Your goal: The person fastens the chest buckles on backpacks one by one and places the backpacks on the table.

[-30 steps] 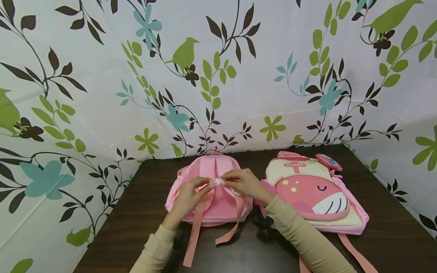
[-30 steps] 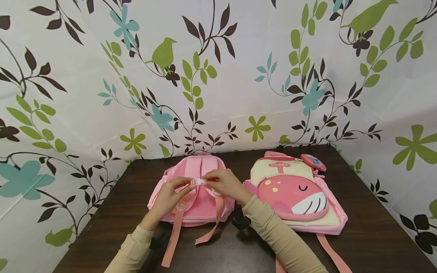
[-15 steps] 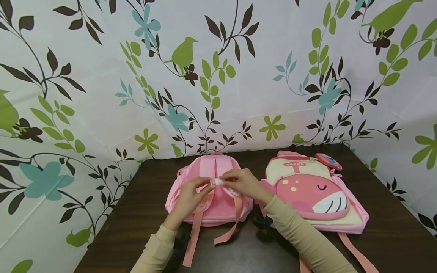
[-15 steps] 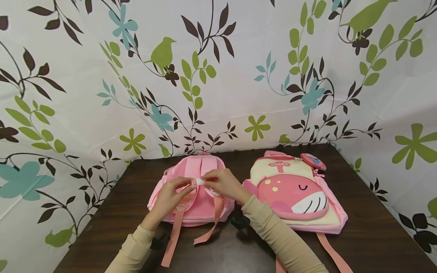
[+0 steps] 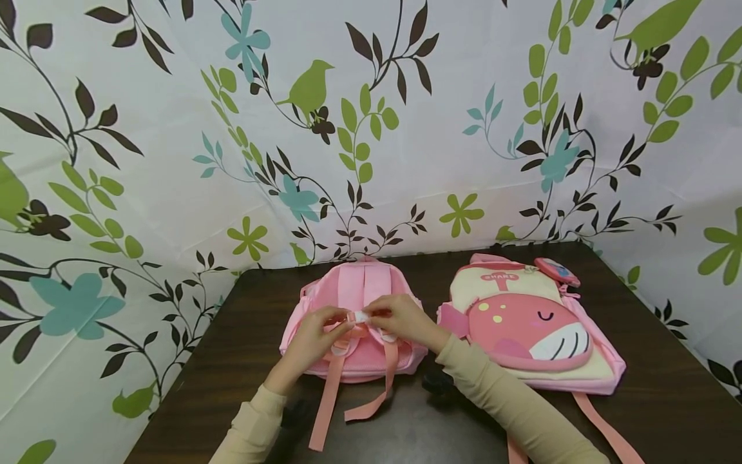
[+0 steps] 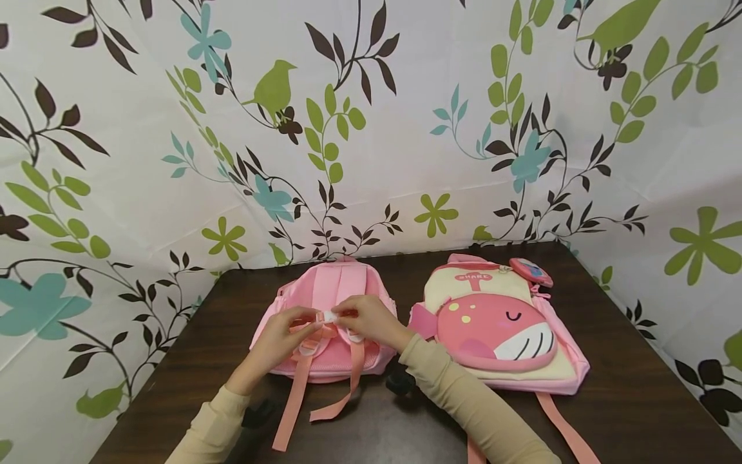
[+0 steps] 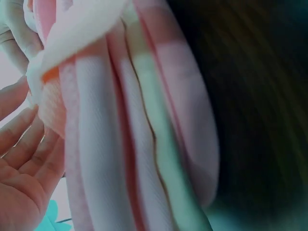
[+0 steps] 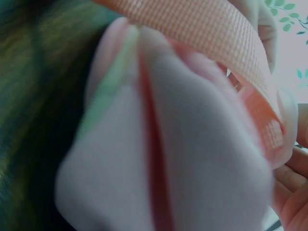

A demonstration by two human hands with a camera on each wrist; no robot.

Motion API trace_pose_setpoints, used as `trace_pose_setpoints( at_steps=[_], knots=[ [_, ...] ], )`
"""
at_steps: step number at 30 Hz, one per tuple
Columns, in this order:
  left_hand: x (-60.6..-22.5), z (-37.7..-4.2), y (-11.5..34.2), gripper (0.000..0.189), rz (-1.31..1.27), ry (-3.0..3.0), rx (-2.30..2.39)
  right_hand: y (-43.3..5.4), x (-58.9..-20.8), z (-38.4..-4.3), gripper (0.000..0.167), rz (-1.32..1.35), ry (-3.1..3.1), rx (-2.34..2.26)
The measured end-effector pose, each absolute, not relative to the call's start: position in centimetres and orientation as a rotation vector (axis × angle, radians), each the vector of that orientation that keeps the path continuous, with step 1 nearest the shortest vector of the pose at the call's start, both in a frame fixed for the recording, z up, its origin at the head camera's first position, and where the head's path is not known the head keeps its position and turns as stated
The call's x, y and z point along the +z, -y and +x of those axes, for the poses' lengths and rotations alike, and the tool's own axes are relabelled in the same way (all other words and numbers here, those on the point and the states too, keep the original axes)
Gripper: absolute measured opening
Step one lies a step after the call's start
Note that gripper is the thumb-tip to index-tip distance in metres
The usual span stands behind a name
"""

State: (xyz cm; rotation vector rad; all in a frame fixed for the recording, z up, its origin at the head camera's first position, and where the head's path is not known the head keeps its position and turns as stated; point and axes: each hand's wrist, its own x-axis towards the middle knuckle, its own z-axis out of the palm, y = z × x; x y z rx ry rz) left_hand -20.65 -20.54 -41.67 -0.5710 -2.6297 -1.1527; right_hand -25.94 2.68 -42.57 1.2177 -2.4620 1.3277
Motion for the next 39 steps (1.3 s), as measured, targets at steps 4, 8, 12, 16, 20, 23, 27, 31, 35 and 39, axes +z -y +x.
trace_pose_setpoints(
  at_steps=[4,8,12,16,20,23,27,31,35,39],
  knots=[
    [-42.2,-20.7,21.2,0.021,-0.577,2.681,-1.113,-2.0,-43.2,-25.8,0.02,1.23,2.474,1.284],
    [-42.5,-20.6,21.7,0.019,-0.599,2.714,-1.027,-1.5,-43.7,-25.6,0.02,1.219,2.512,1.263],
    [-42.8,-20.8,21.9,0.018,-0.613,2.733,-0.931,-1.3,-43.9,-25.7,0.02,1.222,2.529,1.247],
    [-42.7,-20.9,22.2,0.019,-0.613,2.761,-0.892,-1.1,-44.1,-25.8,0.02,1.236,2.543,1.235],
    [-42.7,-21.0,22.4,0.019,-0.61,2.79,-0.925,-1.0,-44.1,-25.8,0.02,1.242,2.582,1.236],
    [-42.8,-20.9,22.6,0.019,-0.593,2.817,-0.971,-1.0,-44.0,-25.7,0.02,1.247,2.603,1.236],
    [-42.7,-20.8,22.7,0.02,-0.564,2.844,-1.018,-0.9,-44.0,-25.6,0.02,1.258,2.615,1.214],
    [-42.6,-20.6,22.8,0.022,-0.55,2.856,-1.033,-0.9,-44.0,-25.5,0.02,1.275,2.6,1.216],
    [-42.3,-20.4,22.8,0.022,-0.569,2.847,-1.039,-1.1,-43.9,-25.3,0.021,1.275,2.591,1.227],
    [-42.0,-20.5,22.9,0.023,-0.618,2.822,-1.007,-1.6,-43.6,-25.1,0.023,1.26,2.599,1.223]
  ],
)
